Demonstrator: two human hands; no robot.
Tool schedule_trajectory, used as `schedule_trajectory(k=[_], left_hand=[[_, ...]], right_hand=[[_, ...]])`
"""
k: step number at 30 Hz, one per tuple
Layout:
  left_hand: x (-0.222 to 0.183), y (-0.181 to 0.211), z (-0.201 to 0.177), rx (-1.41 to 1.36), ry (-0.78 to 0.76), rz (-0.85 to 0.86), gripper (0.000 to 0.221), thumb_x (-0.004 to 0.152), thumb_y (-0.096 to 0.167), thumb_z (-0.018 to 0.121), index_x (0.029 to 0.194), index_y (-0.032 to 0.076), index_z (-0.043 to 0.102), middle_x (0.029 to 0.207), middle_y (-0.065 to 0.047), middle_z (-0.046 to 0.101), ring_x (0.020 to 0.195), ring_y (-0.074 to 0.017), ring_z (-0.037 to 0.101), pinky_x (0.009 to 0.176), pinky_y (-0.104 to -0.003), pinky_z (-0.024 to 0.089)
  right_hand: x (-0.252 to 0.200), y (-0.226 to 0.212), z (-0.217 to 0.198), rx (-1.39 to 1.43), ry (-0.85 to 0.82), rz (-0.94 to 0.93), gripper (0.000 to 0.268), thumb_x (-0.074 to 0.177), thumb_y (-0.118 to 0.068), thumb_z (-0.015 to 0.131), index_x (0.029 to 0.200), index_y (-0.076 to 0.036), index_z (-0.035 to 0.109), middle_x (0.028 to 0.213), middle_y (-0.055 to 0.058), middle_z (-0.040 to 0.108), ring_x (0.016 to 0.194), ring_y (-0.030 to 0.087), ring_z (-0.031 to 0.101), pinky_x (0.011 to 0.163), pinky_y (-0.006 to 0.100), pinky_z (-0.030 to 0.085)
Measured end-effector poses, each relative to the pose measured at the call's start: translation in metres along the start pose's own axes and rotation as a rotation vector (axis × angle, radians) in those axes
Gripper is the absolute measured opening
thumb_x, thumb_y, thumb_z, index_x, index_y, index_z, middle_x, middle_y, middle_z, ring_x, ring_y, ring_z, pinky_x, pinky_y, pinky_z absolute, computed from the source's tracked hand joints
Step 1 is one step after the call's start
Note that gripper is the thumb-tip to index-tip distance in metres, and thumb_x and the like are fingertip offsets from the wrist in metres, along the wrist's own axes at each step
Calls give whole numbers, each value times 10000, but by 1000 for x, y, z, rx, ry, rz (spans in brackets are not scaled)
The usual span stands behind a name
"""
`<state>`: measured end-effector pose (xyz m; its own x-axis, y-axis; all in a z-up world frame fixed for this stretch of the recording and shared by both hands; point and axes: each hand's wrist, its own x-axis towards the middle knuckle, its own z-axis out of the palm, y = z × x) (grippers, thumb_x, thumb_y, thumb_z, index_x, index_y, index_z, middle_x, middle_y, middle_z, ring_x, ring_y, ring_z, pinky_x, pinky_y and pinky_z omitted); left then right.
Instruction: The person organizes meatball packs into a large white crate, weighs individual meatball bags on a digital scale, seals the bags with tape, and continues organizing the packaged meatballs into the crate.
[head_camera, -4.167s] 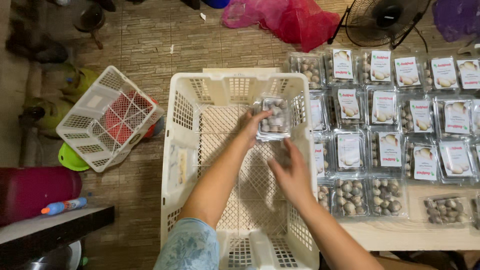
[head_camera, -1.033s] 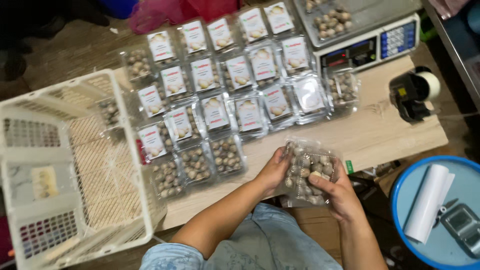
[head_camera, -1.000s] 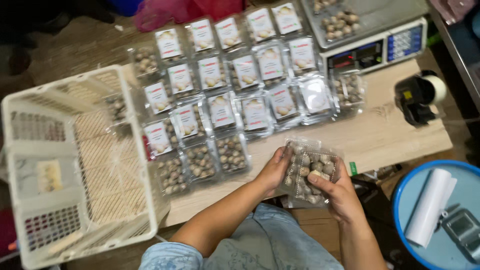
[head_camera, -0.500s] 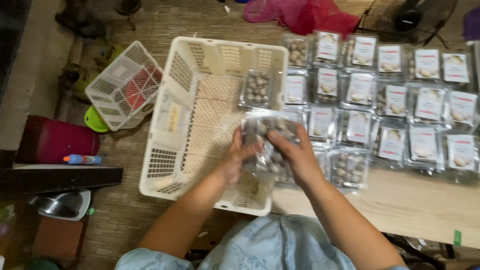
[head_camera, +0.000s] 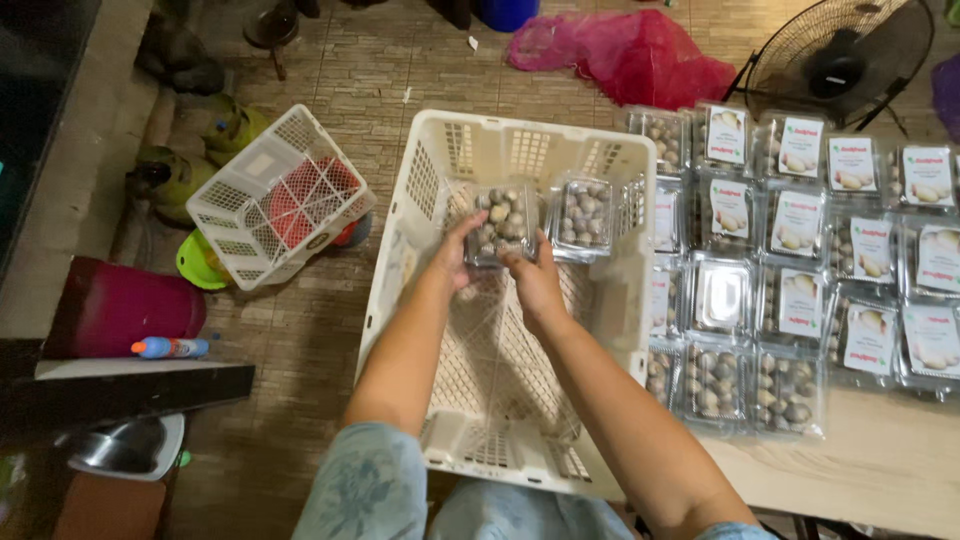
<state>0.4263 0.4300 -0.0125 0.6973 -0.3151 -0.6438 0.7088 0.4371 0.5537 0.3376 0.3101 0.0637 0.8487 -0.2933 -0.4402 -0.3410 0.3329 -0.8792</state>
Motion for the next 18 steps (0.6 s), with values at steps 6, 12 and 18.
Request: schedule_trajectory(k=[6,12,18], left_hand=[[53,13,23,-105,-55,28,696,696,399,926,1232,68,630,1159,-182,687,1048,-377,693,875,-525,601],[37,13,60,314,45,221,751,655,416,953,1239,86,616,1131,-130,590,1080,-271,579,868,-429,556],[1,43,98,1012,404,68,607,704,573,599,1218,274,718,1231,-26,725,1131,-280,633,895,-388,452]], right_hand=[[-13,-32,18,-167,-30,37,915,907,-229,700,1623,16,185,1636,350,227,1487,524,279,1204,601,314],[-46,14,-40,-423,-185,10,741,825,-232,805,1496,-98,519,1481,226,557,1326,440,566,1059,524,514],[-145,-13,-129,-969,158,-719,454,946,-363,625,1313,-98,609,1240,101,660,1169,261,583,1029,420,420]])
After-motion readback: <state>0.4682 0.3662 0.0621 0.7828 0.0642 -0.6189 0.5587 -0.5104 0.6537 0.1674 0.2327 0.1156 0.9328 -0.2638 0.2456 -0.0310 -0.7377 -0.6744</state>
